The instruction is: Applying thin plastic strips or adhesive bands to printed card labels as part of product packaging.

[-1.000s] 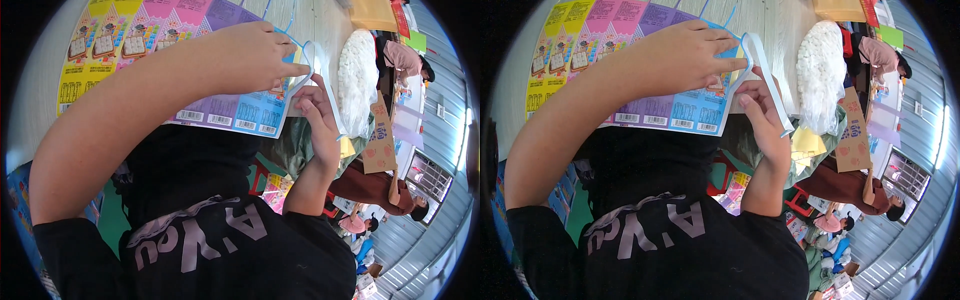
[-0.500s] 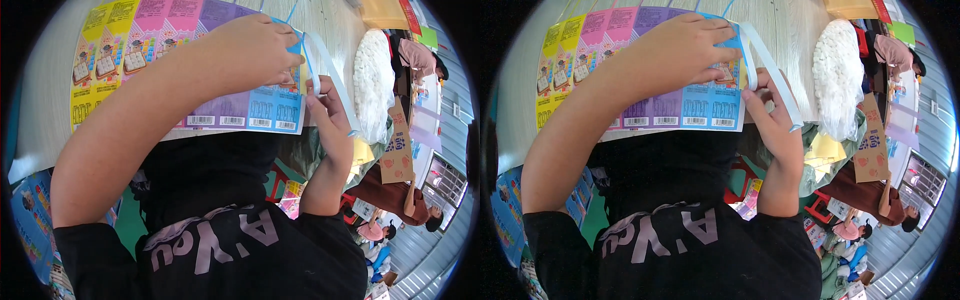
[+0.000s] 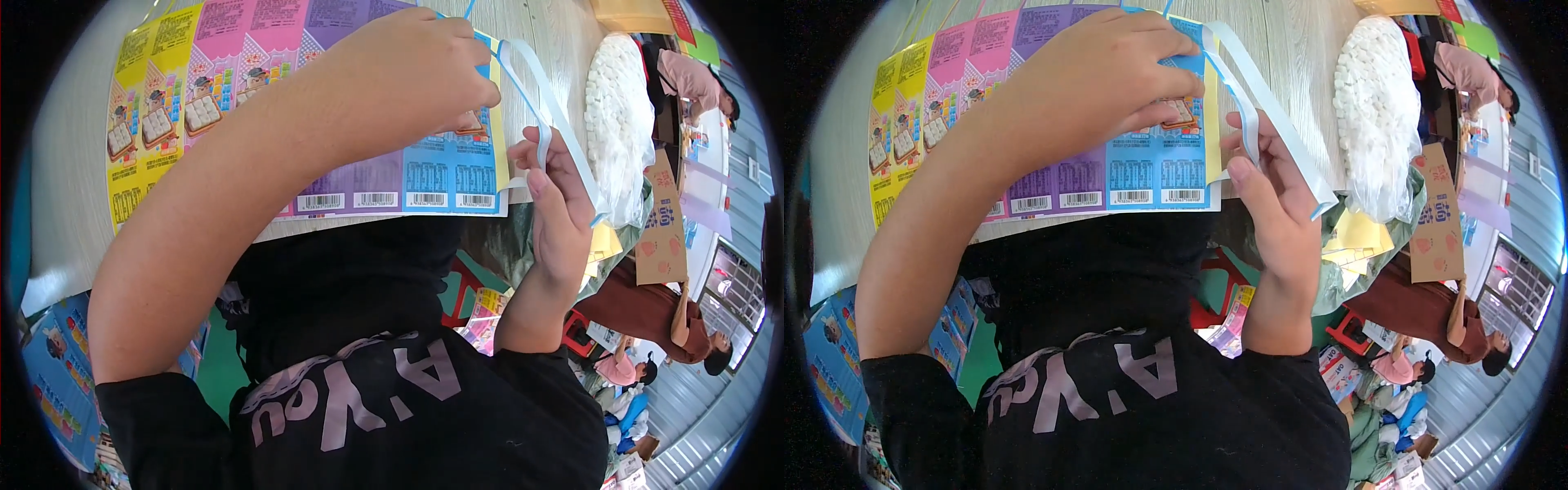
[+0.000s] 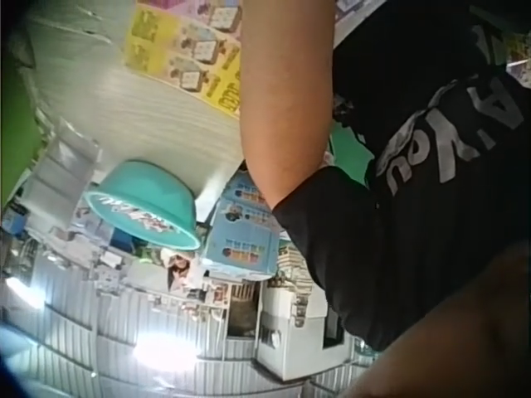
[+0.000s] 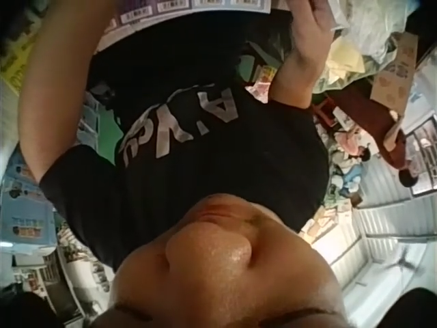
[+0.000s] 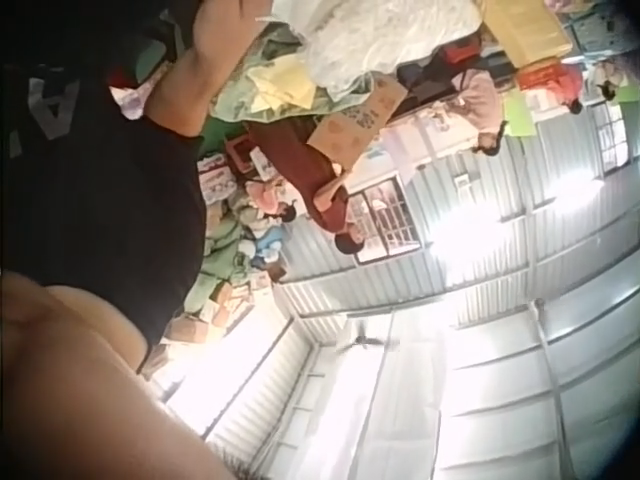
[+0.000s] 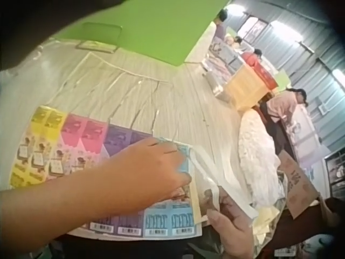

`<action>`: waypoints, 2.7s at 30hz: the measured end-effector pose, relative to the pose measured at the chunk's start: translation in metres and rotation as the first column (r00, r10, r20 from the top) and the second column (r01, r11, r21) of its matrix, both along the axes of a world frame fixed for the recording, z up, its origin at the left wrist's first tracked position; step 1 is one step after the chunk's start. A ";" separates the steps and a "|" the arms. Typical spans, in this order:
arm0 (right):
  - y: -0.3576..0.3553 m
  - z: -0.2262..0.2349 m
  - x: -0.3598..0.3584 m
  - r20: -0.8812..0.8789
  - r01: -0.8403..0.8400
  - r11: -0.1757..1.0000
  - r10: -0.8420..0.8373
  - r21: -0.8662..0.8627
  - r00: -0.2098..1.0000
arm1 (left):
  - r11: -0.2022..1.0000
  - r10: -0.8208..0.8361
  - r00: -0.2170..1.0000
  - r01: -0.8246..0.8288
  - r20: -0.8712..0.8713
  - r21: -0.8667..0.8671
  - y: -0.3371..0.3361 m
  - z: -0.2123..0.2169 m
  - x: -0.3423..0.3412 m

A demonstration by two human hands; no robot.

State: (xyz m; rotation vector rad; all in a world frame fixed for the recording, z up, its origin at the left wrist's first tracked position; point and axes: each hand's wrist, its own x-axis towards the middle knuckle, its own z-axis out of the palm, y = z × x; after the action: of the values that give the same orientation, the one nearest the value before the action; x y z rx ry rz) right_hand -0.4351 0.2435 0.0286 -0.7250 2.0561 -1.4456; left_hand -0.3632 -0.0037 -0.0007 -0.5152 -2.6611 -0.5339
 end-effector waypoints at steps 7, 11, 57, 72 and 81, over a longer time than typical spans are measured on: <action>-0.001 0.002 -0.001 0.029 -0.041 0.999 0.041 0.008 0.999 | 0.991 0.113 0.993 -0.109 0.040 -0.079 0.014 -0.014 0.001; -0.007 0.004 0.004 0.079 -0.053 0.998 0.051 0.029 0.996 | 1.000 -0.010 0.998 0.009 -0.064 -0.026 0.021 -0.020 0.002; -0.018 -0.003 -0.001 0.135 -0.116 0.894 0.192 -0.432 0.972 | 0.934 -0.222 0.975 0.221 -0.029 0.279 0.027 -0.019 0.007; -0.015 -0.020 -0.016 0.220 -0.071 0.910 0.174 -0.408 0.960 | 0.872 -0.284 0.958 0.241 0.039 0.426 0.020 -0.017 0.003; -0.021 -0.027 -0.004 0.202 0.060 0.910 0.027 -0.410 0.979 | 0.865 -0.313 0.948 0.261 0.055 0.428 0.020 -0.017 0.004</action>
State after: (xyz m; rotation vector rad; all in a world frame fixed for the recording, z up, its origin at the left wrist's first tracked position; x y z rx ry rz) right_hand -0.4388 0.2221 0.0018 -0.6852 1.6189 -1.9116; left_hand -0.3595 0.0165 -0.0176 -0.7704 -2.4808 -1.2270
